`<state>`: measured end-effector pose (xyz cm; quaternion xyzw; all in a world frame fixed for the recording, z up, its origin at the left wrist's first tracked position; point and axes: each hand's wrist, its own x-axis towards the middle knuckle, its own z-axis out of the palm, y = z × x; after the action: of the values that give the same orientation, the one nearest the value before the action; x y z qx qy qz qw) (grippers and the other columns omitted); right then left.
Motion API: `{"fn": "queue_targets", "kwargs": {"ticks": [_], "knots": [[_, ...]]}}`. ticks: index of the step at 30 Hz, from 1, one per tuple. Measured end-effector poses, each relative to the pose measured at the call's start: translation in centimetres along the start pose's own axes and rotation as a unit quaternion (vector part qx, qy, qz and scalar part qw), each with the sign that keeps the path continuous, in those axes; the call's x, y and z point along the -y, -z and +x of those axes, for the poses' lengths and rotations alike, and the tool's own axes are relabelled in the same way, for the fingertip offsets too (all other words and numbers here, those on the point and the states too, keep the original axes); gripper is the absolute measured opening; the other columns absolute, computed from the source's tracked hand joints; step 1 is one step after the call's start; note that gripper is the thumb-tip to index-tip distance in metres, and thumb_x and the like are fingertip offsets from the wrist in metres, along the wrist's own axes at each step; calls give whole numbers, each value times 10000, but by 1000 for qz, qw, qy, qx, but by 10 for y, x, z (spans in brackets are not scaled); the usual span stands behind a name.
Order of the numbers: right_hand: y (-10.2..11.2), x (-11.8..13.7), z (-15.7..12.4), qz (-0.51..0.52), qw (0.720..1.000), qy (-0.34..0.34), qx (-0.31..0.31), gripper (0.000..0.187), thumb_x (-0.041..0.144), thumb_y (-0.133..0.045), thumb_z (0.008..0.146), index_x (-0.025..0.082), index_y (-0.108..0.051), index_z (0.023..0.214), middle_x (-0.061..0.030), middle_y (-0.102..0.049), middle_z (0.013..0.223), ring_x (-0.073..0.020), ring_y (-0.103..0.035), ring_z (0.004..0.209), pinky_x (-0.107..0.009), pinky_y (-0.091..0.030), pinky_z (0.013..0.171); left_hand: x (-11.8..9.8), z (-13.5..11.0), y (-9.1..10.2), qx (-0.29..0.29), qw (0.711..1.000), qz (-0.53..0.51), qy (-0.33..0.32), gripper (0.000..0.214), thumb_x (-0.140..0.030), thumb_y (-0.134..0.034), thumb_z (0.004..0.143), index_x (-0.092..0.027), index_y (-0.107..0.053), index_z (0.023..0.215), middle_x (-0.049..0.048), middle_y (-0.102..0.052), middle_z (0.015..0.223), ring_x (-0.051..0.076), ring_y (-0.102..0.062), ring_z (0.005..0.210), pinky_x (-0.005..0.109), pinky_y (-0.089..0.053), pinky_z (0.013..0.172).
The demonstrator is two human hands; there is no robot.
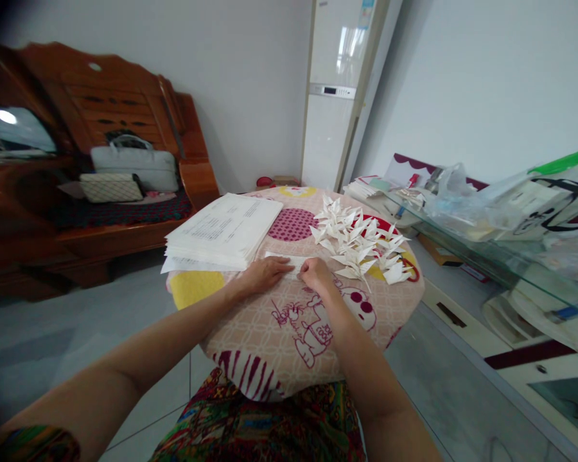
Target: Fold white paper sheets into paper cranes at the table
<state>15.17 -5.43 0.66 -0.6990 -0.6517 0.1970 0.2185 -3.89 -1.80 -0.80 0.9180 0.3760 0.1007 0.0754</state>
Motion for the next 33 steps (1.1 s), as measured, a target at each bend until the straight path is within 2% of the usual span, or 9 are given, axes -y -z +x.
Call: {"fn": "queue_targets", "kwargs": {"ticks": [3,6,12,16,20,25,30,33], "knots": [[-4,-6,1,-1,1000,1,-7,29,165,-733,715,159,-743,742,-23,-724,696,-131,-629,631,-212,-423,601,-9,4,-5,-16,998,1,55,394,-317,-533,944,-254,-677,1305,87,-608,1422,280,-593,1284,431,-483,1078],[-5,-7,0,-3,1000,-1,-17,43,186,-735,721,165,-748,756,-24,-731,718,-134,-628,640,-219,-427,613,-13,4,-9,-35,996,-8,82,414,-334,-569,919,-261,-674,1312,89,-594,1438,281,-573,1308,424,-473,1094],[-7,-6,-2,1,1000,-7,-27,27,183,-735,722,169,-741,744,-14,-721,696,-133,-628,637,-218,-426,621,-7,-1,-11,-54,994,-35,92,444,-240,-599,875,-218,-680,1311,120,-557,1470,291,-529,1358,428,-403,1171],[-9,-8,-2,13,999,-16,-30,20,186,-734,725,174,-733,740,0,-709,676,-123,-614,609,-213,-420,604,3,-7,-13,-72,991,-51,101,470,-158,-585,844,-209,-683,1301,119,-528,1496,307,-514,1370,475,-400,1174],[-10,-11,-1,11,999,-12,-35,6,185,-730,718,180,-728,721,3,-714,688,-122,-611,616,-213,-415,603,12,-14,-12,-69,987,-79,121,526,-63,-554,800,-200,-693,1289,119,-507,1513,307,-515,1371,467,-393,1185],[-11,-12,-1,12,999,-4,-45,5,179,-729,704,179,-729,699,-6,-722,696,-133,-619,638,-224,-421,628,21,-19,-11,-67,983,-115,125,619,12,-511,739,-201,-692,1291,102,-468,1546,289,-482,1404,427,-362,1209],[-11,-14,-2,39,998,1,-41,18,158,-718,685,169,-708,675,-8,-714,681,-136,-615,627,-225,-425,627,30,-24,-16,-70,985,-121,103,699,65,-455,685,-195,-681,1292,87,-483,1538,269,-498,1390,443,-373,1198],[-11,-19,-3,99,994,-6,-45,22,175,-683,703,167,-703,698,-9,-709,668,-145,-623,610,-227,-448,622,34,-22,-13,-114,983,-116,87,718,63,-426,696,-190,-642,1332,77,-523,1507,240,-524,1364,429,-396,1183]]}}
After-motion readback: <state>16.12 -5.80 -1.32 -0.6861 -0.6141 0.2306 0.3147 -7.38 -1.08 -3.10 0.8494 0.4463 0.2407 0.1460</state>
